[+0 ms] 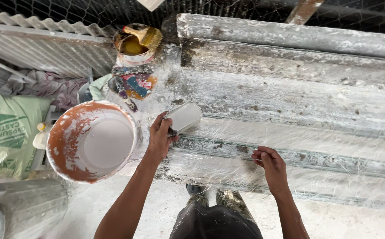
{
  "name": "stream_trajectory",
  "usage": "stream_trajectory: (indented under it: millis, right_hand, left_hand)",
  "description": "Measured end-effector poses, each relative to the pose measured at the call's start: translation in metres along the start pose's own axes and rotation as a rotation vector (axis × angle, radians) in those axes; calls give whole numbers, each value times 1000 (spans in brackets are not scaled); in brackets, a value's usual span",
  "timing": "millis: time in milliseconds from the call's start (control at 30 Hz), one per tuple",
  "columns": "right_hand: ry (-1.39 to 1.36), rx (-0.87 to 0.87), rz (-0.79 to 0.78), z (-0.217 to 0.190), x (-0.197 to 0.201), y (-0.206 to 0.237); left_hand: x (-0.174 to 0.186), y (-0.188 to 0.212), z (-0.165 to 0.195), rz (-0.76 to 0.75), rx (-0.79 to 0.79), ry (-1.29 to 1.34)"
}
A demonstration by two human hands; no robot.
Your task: The person dips a bundle of white fiberglass strands into a bucket of plaster slurry, then lays and spreads the wet strands along the channel of a long plaster mold by hand. They later use a small scraper tool on the mold edge and smooth the laid fibers with their hand.
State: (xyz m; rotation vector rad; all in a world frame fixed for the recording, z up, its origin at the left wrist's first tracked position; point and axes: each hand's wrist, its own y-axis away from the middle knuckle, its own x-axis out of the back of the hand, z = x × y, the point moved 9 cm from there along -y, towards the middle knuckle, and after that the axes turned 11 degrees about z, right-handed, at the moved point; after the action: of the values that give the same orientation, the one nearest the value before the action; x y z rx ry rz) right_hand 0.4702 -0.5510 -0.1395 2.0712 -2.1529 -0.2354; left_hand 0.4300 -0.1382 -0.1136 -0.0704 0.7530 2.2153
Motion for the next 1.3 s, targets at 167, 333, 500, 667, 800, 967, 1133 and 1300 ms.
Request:
stream_trajectory:
  millis: [167,333,500,667,800,967,1133,1300]
  right_hand:
    - [-28,-2,38,6,16,6]
    - [-15,-1,52,10,22,11]
    - [47,25,36,9,19,12]
    - [48,15,35,10,18,15]
    - [46,5,41,11,24,18]
    - [51,8,70,13,42,18]
    - [40,-2,120,16,70,14]
    - [29,-27,183,17,114,14]
  left_hand:
    - [-5,-22,-16,25,-53,-111]
    - [-3,-28,-9,54,-157,-249]
    - [3,-27,-2,66,-245,-281]
    - [7,-29,3,82,-306,-346]
    - [-1,-29,8,52,-406,-406]
    - [-20,-32,-7,-2,-389,-414]
    - [-61,-29,-24,-85,-446,-486]
    - [-125,-19,-47,-193,-473,-509]
